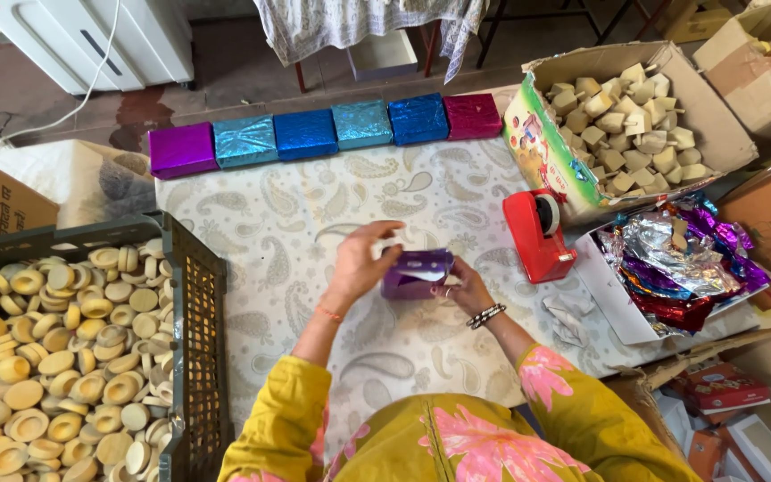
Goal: Wrapping small beige blocks into shiny purple and blue foil paper at a workbench.
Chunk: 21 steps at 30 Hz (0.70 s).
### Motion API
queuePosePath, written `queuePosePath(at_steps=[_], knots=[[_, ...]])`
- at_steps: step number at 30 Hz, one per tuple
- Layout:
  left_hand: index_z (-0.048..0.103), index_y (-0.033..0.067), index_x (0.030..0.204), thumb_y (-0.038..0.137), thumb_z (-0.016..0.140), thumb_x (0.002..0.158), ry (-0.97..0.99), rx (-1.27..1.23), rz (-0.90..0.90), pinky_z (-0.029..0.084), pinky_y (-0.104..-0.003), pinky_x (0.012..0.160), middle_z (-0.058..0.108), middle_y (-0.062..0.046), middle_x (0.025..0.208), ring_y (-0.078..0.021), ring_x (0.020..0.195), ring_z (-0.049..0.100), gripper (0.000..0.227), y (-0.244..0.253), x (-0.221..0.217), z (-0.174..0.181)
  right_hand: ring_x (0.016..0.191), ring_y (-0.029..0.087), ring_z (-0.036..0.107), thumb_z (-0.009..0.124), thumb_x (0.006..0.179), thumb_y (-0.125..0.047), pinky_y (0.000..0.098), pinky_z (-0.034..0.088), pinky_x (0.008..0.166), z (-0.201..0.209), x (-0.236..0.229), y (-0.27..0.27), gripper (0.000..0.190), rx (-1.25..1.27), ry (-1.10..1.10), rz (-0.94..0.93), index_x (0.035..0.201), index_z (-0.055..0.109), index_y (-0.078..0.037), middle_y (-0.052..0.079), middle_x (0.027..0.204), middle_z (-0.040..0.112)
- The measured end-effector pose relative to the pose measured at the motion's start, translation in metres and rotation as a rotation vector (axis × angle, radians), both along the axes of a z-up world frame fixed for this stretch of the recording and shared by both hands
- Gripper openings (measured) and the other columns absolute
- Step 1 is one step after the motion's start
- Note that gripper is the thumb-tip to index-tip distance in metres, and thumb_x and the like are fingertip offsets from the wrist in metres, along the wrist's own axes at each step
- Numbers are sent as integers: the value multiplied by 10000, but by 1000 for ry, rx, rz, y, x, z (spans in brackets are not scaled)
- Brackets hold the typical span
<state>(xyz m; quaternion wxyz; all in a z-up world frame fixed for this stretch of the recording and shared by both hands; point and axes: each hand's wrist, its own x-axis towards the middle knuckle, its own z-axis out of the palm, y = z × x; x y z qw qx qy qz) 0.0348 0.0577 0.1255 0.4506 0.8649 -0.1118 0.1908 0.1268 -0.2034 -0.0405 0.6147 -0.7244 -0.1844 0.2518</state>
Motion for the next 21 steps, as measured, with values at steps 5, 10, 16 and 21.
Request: queuePosePath(at_steps=[5,10,16,21], knots=[[678,137,1258,148,776,853,128,-144,246,572,-344,846,760,-71,1034,-200,955,737,417,27,-13,-57,971,168,671,715,784,136,352,595,896,35,34,12,562,12,-203,-2,1305,594,-36,68,1038,689],[624,156,1308,179,774,845,250,-192,275,577,-339,834,753,-67,1068,-201,943,745,487,28,-18,-106,1020,156,659,761,755,139,324,538,946,28,68,25,613,-10,-167,-37,1309,572,-41,54,1109,689],[593,188,1344,197,775,844,424,-136,297,566,-362,885,742,-68,1169,-214,1032,732,532,14,-13,-126,1157,118,625,735,721,170,329,519,1004,0,96,25,675,86,-85,37,1335,556,-46,-12,1238,671],[466,176,1440,174,809,807,362,-175,338,551,-398,917,683,-103,1290,-265,1154,686,720,3,16,-132,1125,164,648,712,725,174,347,547,985,-7,93,20,694,35,-30,45,1366,557,-43,45,1201,681]])
